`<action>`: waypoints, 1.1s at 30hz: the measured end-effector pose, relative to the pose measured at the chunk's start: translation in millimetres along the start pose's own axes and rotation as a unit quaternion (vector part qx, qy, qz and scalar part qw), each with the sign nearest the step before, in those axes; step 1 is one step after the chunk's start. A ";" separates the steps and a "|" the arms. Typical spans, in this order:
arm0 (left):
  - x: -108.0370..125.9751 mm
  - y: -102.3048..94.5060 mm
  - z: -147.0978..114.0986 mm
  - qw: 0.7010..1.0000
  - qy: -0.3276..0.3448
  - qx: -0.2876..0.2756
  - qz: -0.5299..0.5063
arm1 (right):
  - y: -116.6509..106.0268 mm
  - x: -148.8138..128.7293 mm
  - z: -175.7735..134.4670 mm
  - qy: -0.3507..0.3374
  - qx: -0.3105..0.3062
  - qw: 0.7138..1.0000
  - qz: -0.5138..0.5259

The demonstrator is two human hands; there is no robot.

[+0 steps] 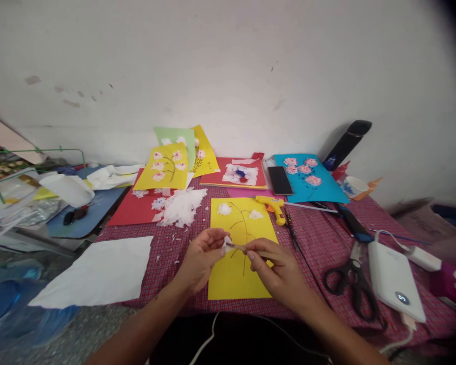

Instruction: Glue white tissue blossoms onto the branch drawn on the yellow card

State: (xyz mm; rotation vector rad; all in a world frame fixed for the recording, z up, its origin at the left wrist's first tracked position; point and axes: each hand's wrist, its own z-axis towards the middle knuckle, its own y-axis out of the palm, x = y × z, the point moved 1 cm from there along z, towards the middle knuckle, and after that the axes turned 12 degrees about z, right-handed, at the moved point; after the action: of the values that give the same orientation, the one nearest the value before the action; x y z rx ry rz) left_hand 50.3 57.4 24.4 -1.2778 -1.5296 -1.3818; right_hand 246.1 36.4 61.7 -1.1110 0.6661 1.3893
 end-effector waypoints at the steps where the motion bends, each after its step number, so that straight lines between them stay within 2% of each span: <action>1: -0.5 1.2 0.0 1.000 0.004 0.005 0.011 | 0.3 -1.4 -0.5 -0.004 -0.003 1.000 -0.001; 9: -2.3 5.7 1.5 0.999 0.008 0.036 0.034 | 0.0 -7.4 -1.1 -0.031 -0.004 1.000 -0.004; 16: -0.2 7.5 -0.1 0.998 0.013 0.026 0.062 | 1.5 -3.1 -2.5 -0.043 -0.015 0.999 -0.001; 23: -6.4 6.8 1.9 0.999 0.014 0.010 0.043 | 2.9 4.1 -3.1 -0.018 -0.019 1.000 -0.011; 26: -7.4 6.8 1.4 0.999 0.031 -0.007 0.041 | 2.3 8.2 -2.2 -0.007 -0.001 1.000 -0.012; 33: -4.4 13.6 -1.1 0.981 0.079 -0.055 0.166 | -6.5 6.5 -6.1 0.058 0.051 0.997 0.018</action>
State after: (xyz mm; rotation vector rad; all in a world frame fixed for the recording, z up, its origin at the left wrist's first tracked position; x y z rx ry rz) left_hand 64.4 54.6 24.4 -1.3820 -1.0888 -1.3250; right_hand 254.7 34.7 55.0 -1.1090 0.8354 1.3124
